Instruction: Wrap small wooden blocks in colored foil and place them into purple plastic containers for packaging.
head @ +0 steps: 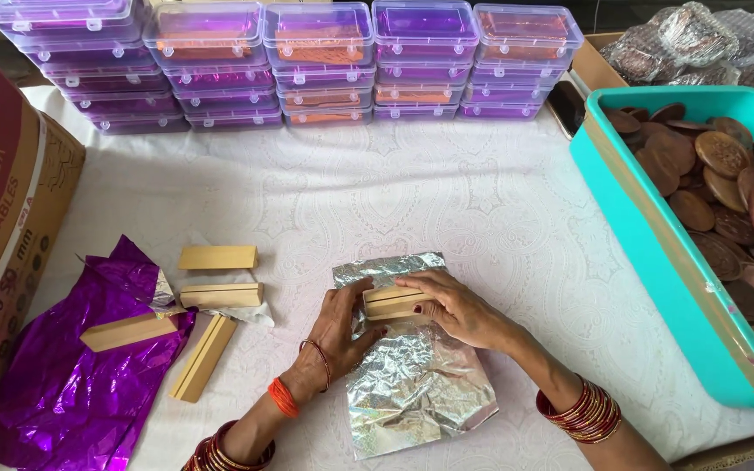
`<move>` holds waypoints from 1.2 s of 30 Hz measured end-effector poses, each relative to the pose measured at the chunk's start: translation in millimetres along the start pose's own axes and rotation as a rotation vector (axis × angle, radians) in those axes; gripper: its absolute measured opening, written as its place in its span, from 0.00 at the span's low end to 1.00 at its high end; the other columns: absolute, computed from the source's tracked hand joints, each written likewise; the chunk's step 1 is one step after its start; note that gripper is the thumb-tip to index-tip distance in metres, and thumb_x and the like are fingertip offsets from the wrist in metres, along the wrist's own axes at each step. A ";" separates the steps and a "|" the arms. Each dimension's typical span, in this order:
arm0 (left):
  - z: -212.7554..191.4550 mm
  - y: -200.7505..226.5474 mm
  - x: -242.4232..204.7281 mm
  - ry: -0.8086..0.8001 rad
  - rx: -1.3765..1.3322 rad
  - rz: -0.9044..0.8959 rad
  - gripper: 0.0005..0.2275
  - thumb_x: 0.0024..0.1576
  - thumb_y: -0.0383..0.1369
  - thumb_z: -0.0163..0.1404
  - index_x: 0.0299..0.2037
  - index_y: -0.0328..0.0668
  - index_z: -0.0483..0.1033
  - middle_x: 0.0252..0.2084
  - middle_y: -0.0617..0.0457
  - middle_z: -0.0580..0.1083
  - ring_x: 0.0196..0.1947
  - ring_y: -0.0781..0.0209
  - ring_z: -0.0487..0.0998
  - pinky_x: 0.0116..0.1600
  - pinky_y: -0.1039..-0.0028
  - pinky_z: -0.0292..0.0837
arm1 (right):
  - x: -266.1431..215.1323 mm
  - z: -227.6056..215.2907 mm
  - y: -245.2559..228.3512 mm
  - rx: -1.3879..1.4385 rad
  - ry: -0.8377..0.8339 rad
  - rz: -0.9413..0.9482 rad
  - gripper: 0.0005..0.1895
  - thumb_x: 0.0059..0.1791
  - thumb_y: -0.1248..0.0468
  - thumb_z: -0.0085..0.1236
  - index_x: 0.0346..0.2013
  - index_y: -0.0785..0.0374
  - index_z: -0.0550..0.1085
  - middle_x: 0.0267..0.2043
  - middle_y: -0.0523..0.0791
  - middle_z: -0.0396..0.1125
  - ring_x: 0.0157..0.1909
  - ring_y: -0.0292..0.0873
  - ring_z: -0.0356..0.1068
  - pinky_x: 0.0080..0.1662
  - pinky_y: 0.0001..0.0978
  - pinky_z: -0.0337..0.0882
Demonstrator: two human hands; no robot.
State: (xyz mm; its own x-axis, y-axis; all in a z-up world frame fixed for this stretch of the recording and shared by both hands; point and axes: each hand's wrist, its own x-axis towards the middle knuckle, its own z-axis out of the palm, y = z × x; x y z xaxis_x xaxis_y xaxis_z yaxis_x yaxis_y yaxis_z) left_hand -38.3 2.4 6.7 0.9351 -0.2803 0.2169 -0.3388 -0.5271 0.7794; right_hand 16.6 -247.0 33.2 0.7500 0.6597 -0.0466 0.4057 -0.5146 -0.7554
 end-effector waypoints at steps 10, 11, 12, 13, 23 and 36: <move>0.4 -5.6 0.1 0.072 -0.044 0.068 0.29 0.51 0.28 0.62 0.63 0.37 0.63 0.53 0.40 0.70 0.52 0.47 0.75 0.55 0.63 0.76 | -6.2 -13.6 7.9 -0.007 0.028 -0.007 0.38 0.45 0.58 0.63 0.68 0.48 0.60 0.66 0.46 0.60 0.66 0.48 0.62 0.63 0.43 0.68; 1.2 -5.6 0.1 0.076 -0.043 0.064 0.29 0.51 0.27 0.62 0.62 0.37 0.63 0.53 0.40 0.70 0.52 0.47 0.75 0.55 0.63 0.76 | -8.2 -13.9 13.8 -0.019 0.046 -0.038 0.39 0.45 0.58 0.65 0.69 0.49 0.60 0.66 0.47 0.61 0.66 0.49 0.62 0.63 0.44 0.67; 1.2 -4.3 1.1 0.069 -0.051 0.064 0.29 0.51 0.27 0.62 0.62 0.37 0.63 0.53 0.40 0.70 0.52 0.47 0.75 0.55 0.63 0.76 | -9.3 -13.9 13.8 -0.019 0.047 -0.028 0.39 0.45 0.58 0.65 0.69 0.49 0.60 0.66 0.47 0.61 0.66 0.49 0.62 0.63 0.44 0.67; 0.9 -2.7 2.0 0.087 -0.065 0.100 0.29 0.51 0.27 0.61 0.63 0.37 0.62 0.54 0.39 0.70 0.53 0.46 0.74 0.56 0.62 0.76 | -10.7 -13.9 13.4 -0.015 0.043 -0.004 0.38 0.45 0.58 0.65 0.68 0.49 0.61 0.64 0.47 0.63 0.65 0.48 0.64 0.63 0.43 0.68; 0.9 -6.4 2.0 0.057 -0.062 -0.022 0.27 0.53 0.30 0.61 0.63 0.39 0.64 0.52 0.41 0.71 0.51 0.48 0.76 0.55 0.63 0.78 | -10.0 -8.2 23.1 0.037 0.038 0.138 0.33 0.44 0.60 0.66 0.64 0.47 0.69 0.54 0.44 0.70 0.50 0.41 0.72 0.53 0.36 0.76; 1.8 -9.2 -0.5 0.093 -0.049 0.095 0.27 0.51 0.25 0.60 0.62 0.37 0.65 0.52 0.41 0.72 0.51 0.47 0.76 0.55 0.62 0.76 | -8.2 -2.8 17.7 -0.016 0.095 0.052 0.35 0.42 0.60 0.67 0.64 0.47 0.68 0.59 0.43 0.70 0.59 0.43 0.69 0.59 0.39 0.73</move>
State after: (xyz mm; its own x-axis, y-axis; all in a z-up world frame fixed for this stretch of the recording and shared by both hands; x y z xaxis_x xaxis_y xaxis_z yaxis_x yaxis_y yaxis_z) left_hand -35.8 6.0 -1.6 0.9054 -0.2504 0.3428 -0.4229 -0.4617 0.7798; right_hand 19.1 -263.1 22.1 0.8163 0.5771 -0.0230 0.3724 -0.5565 -0.7427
